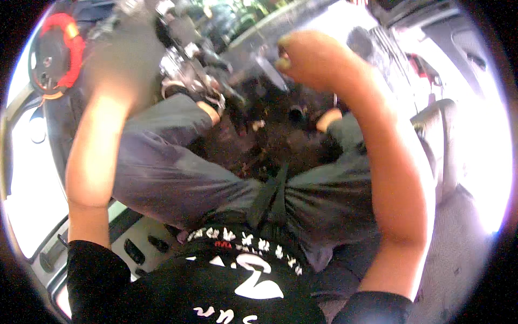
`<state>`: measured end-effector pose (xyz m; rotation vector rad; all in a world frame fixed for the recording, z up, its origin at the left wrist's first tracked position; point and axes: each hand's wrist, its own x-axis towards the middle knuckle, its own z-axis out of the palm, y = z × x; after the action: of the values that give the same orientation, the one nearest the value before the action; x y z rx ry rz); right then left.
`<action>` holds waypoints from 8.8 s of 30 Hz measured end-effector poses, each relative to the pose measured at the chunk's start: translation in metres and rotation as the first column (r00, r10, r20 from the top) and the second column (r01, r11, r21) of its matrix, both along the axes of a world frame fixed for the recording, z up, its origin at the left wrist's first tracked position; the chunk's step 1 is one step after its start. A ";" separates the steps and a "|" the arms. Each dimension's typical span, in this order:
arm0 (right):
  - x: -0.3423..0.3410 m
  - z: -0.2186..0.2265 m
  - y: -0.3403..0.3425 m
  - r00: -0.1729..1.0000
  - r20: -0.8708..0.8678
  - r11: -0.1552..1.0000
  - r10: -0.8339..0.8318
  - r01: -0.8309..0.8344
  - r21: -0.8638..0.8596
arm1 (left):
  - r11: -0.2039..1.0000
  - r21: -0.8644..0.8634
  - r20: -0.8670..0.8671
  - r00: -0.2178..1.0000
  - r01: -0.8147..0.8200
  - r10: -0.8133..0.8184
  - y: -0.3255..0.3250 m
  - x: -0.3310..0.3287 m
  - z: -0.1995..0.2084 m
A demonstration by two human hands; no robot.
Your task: The person is sitting on the floor of a car's cabin, working on the exposed dashboard area. They use a flashlight to illuminate the internal components and manipulate various wires and mechanical parts with gloved hands. Another person is visible outside the vehicle, occasionally reaching in to assist.
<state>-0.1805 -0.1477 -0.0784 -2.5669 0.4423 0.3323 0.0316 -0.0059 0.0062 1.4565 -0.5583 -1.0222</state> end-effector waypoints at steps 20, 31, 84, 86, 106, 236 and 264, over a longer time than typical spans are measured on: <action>-0.029 0.040 -0.013 0.968 0.151 0.965 -0.198 0.166 0.203 | 0.980 0.193 0.370 0.921 0.052 -0.122 -0.016 -0.003 -0.011; -0.027 0.035 -0.010 0.976 0.138 0.967 -0.167 0.135 0.215 | 0.996 0.088 0.504 0.863 -0.009 -0.037 -0.011 0.023 -0.057; -0.004 -0.065 0.036 0.850 -0.417 0.937 0.322 -0.222 0.271 | 0.990 0.039 0.921 0.380 0.136 -0.088 -0.003 0.021 -0.032; 0.002 -0.030 0.062 0.752 -0.584 0.917 0.307 -0.070 0.392 | 0.992 0.127 0.720 0.687 0.008 -0.098 0.002 0.021 -0.011; -0.076 -0.281 0.193 0.535 -0.835 0.992 0.127 -0.087 0.095 | 0.977 0.202 0.654 0.733 0.069 -0.187 0.036 0.024 -0.015; -0.030 0.078 0.020 0.675 0.431 0.794 -0.599 0.433 0.426 | 0.959 0.042 0.461 0.846 0.280 -0.267 0.011 -0.013 -0.003; -0.041 0.097 0.033 0.643 0.545 0.826 -0.538 0.273 0.494 | 0.945 0.090 0.923 0.330 0.315 -0.198 0.016 -0.024 0.016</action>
<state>-0.2213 -0.1145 0.0190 -1.9370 0.6003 -0.6210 0.0072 0.0105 0.0226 1.8090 -1.7114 -0.2377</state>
